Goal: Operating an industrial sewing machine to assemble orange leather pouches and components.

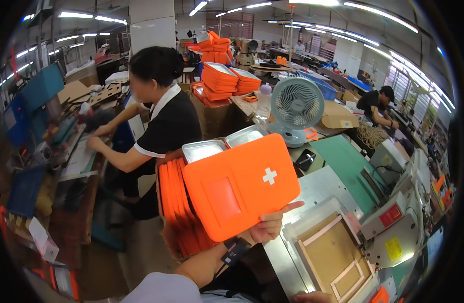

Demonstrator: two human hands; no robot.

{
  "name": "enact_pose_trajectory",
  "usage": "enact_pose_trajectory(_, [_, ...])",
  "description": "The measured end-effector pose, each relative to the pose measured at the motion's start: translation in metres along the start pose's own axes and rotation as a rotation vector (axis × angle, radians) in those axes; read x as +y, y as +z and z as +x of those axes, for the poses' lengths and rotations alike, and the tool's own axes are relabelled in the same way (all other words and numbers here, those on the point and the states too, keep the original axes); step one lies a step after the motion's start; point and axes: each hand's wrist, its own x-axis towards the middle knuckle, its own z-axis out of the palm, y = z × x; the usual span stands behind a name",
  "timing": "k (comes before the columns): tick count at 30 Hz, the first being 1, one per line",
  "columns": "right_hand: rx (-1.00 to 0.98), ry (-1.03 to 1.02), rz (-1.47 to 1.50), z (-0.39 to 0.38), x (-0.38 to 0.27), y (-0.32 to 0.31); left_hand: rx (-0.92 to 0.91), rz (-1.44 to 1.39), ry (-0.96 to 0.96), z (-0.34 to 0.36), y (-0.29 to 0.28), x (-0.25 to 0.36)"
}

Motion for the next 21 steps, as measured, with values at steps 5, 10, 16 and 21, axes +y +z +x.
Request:
enact_pose_trajectory(5, [-0.009,0.049,0.102,-0.003,0.006,0.001,0.052,0.080,0.063,-0.002,0.008,0.003])
enact_pose_trajectory(10, [0.011,0.052,0.116,-0.003,-0.002,0.001,0.330,0.454,0.521,-0.020,0.055,0.034])
enact_pose_trajectory(16, [0.044,0.051,-0.001,-0.002,-0.018,-0.003,0.928,1.261,1.397,-0.017,0.141,0.150])
enact_pose_trajectory(21, [0.025,0.044,-0.002,0.002,-0.015,-0.005,1.223,1.931,1.018,-0.009,0.099,0.227])
